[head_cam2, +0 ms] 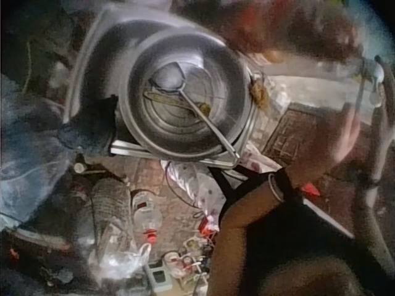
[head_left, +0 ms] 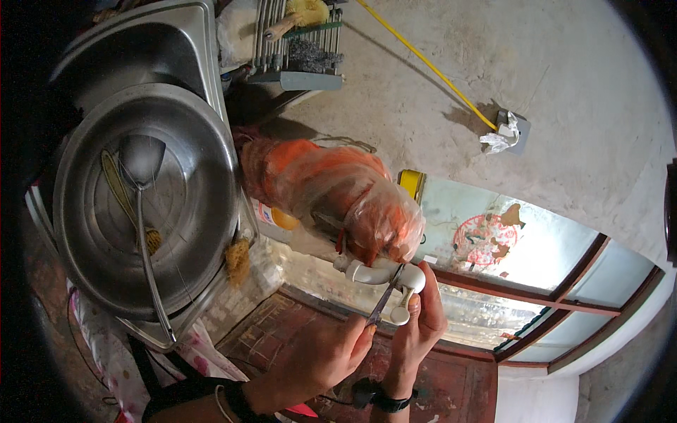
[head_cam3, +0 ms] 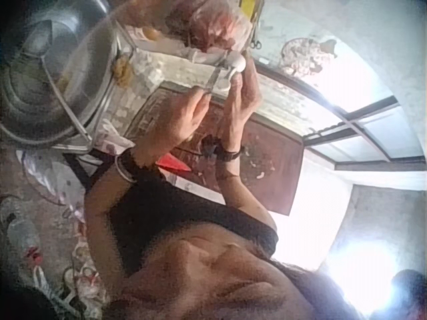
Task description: The person uses a knife to scrape and clean a white plastic faucet component held in the left hand. The person repeatedly wipes the component with a cloth and continues scraping different areas of the plastic piece over the sink.
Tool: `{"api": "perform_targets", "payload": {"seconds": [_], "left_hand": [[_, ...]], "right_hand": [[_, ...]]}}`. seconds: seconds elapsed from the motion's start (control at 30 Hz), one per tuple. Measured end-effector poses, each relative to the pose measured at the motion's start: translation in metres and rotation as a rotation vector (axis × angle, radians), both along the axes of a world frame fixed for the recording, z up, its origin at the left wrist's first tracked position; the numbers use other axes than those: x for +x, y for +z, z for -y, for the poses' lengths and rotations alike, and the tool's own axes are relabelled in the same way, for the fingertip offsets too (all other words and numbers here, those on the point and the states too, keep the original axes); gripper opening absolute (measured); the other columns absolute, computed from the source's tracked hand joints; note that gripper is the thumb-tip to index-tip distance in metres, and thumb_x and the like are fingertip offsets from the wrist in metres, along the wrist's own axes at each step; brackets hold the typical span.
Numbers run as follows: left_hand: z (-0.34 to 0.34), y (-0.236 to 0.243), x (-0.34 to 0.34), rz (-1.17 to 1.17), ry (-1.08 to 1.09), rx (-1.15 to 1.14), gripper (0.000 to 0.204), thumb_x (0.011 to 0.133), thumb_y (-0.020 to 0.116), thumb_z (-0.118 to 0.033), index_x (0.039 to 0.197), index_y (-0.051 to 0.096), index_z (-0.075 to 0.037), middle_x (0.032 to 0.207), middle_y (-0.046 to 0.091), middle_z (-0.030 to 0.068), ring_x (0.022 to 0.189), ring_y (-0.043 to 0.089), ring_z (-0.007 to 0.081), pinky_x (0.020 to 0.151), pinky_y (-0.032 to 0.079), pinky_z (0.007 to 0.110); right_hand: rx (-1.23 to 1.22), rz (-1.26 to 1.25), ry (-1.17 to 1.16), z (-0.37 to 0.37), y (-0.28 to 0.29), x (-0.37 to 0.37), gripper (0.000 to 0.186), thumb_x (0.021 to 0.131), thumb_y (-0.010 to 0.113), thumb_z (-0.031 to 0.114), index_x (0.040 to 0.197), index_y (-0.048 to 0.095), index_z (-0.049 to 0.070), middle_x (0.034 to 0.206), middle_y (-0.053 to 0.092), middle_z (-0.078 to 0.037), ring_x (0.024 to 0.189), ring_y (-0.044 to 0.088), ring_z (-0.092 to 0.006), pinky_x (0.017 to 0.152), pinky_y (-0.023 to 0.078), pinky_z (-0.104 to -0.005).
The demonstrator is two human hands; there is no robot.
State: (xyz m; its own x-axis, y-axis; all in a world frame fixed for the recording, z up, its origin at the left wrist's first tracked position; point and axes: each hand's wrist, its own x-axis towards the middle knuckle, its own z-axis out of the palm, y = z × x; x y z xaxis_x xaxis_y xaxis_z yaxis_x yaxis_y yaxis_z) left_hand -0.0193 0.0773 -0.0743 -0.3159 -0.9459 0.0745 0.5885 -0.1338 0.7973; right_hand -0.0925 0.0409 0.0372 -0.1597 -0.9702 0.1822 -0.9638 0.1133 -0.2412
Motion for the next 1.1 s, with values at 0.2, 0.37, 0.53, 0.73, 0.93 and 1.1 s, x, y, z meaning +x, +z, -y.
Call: {"api": "perform_targets", "payload": {"seconds": [0.2,0.37,0.53,0.73,0.93,1.1], "left_hand": [[0.008,0.0,0.007,0.045,0.104,-0.092,0.012,0.083,0.062,-0.012,0.083,0.054,-0.003,0.064,0.052,0.0148,0.056,0.054,0.0303,0.051,0.042,0.038],[0.003,-0.005,0.003,0.07,0.05,-0.023,0.012,0.083,0.061,-0.012,0.082,0.054,-0.003,0.061,0.05,0.0138,0.054,0.053,0.0293,0.051,0.042,0.038],[0.011,-0.001,0.007,0.096,0.18,-0.144,0.015,0.083,0.061,-0.013,0.079,0.049,-0.005,0.053,0.05,0.0138,0.045,0.054,0.0307,0.041,0.041,0.039],[0.002,-0.007,-0.005,-0.011,0.178,-0.048,0.014,0.083,0.06,-0.012,0.08,0.048,-0.004,0.05,0.049,0.0136,0.045,0.054,0.0314,0.041,0.041,0.04],[0.007,-0.001,-0.005,0.04,0.172,-0.049,0.015,0.082,0.061,-0.01,0.082,0.048,-0.003,0.05,0.049,0.014,0.045,0.054,0.032,0.041,0.04,0.041],[-0.007,-0.005,-0.017,-0.068,0.12,0.025,0.014,0.083,0.061,-0.011,0.083,0.05,-0.002,0.054,0.05,0.0134,0.046,0.053,0.0299,0.043,0.041,0.039]], "right_hand": [[-0.029,0.059,-0.003,0.0,-0.002,0.0,0.05,0.089,0.058,0.027,0.123,0.049,-0.008,0.117,0.057,-0.015,0.108,0.053,-0.0186,0.094,0.039,-0.0316],[-0.022,0.043,-0.026,0.0,-0.001,-0.001,0.05,0.089,0.058,0.026,0.124,0.048,-0.008,0.118,0.057,-0.016,0.108,0.053,-0.0194,0.094,0.039,-0.0321],[-0.011,0.041,-0.006,0.001,-0.002,0.005,0.051,0.089,0.059,0.027,0.124,0.048,-0.009,0.117,0.057,-0.016,0.108,0.053,-0.0197,0.094,0.039,-0.0324],[-0.033,0.066,-0.008,-0.003,-0.003,0.001,0.05,0.089,0.058,0.026,0.124,0.048,-0.009,0.118,0.057,-0.016,0.108,0.053,-0.0191,0.094,0.039,-0.0323],[-0.016,0.007,-0.004,0.005,-0.001,0.009,0.049,0.089,0.058,0.026,0.123,0.049,-0.008,0.119,0.056,-0.016,0.109,0.052,-0.0196,0.095,0.039,-0.0328],[-0.018,0.053,0.014,0.005,-0.001,0.01,0.049,0.088,0.059,0.026,0.122,0.05,-0.008,0.119,0.057,-0.016,0.109,0.052,-0.0196,0.095,0.039,-0.0332]]}}
